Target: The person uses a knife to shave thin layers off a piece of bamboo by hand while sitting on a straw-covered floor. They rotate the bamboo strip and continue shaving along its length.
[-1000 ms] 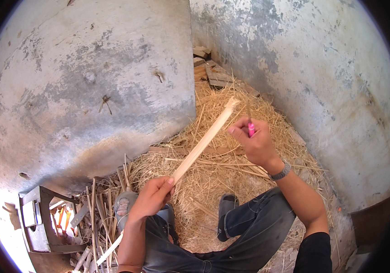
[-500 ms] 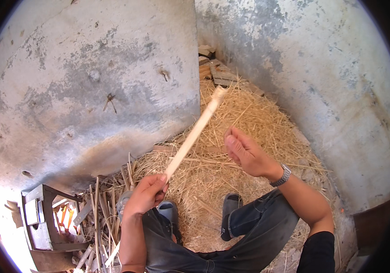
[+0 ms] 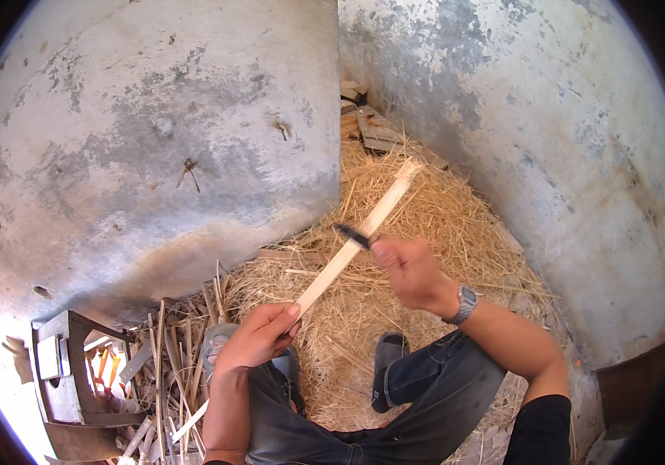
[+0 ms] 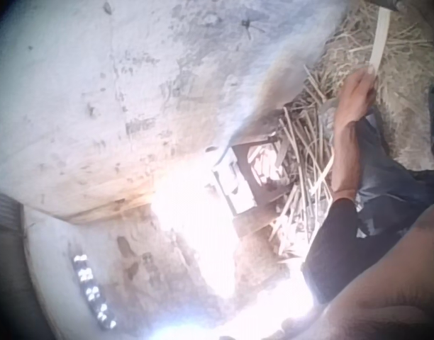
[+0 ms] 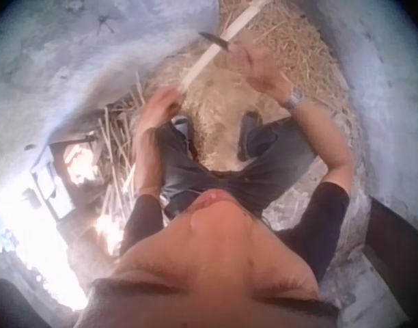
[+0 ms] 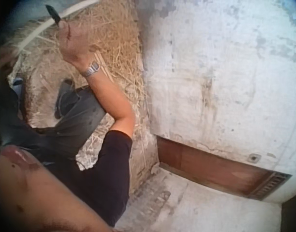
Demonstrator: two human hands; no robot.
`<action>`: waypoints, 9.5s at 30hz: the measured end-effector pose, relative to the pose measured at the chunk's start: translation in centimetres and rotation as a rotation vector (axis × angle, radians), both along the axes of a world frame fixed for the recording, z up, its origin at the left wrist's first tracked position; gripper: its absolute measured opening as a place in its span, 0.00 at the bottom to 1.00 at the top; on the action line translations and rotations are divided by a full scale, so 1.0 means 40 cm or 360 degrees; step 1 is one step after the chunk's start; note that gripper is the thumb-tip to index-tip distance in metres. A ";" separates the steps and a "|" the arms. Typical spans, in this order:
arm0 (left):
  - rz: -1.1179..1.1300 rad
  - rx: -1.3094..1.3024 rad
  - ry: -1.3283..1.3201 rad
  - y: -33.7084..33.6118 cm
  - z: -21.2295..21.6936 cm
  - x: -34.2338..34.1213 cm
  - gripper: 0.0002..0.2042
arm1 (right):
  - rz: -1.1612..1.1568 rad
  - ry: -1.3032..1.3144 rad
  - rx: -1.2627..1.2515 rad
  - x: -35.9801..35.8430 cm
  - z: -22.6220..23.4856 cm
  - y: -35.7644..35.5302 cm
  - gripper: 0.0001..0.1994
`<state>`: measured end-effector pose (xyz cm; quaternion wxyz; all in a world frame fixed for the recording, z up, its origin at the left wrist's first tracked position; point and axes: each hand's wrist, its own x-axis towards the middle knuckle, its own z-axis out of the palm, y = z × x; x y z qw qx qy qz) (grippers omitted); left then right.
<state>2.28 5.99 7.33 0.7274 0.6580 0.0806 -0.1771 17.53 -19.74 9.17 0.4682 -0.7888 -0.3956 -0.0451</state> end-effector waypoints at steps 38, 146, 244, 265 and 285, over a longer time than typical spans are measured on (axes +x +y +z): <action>0.0097 0.0883 -0.0482 0.103 -0.012 -0.063 0.23 | -0.0921 0.0155 0.0400 0.211 -0.002 -0.181 0.33; 0.0814 0.1320 -0.1152 -0.027 -0.039 -0.018 0.15 | -0.0566 -0.0217 0.0389 0.114 0.038 -0.140 0.23; 0.0483 0.1110 -0.0865 -0.053 -0.018 -0.030 0.11 | -0.0122 -0.0065 -0.0203 -0.036 -0.016 0.009 0.15; 0.0540 0.1116 -0.0831 -0.051 -0.029 -0.020 0.09 | -0.0099 0.0381 0.0179 -0.032 -0.013 0.035 0.16; 0.0693 0.1271 -0.0924 -0.056 -0.052 -0.013 0.11 | -0.0233 0.0129 -0.0148 0.007 0.002 0.026 0.24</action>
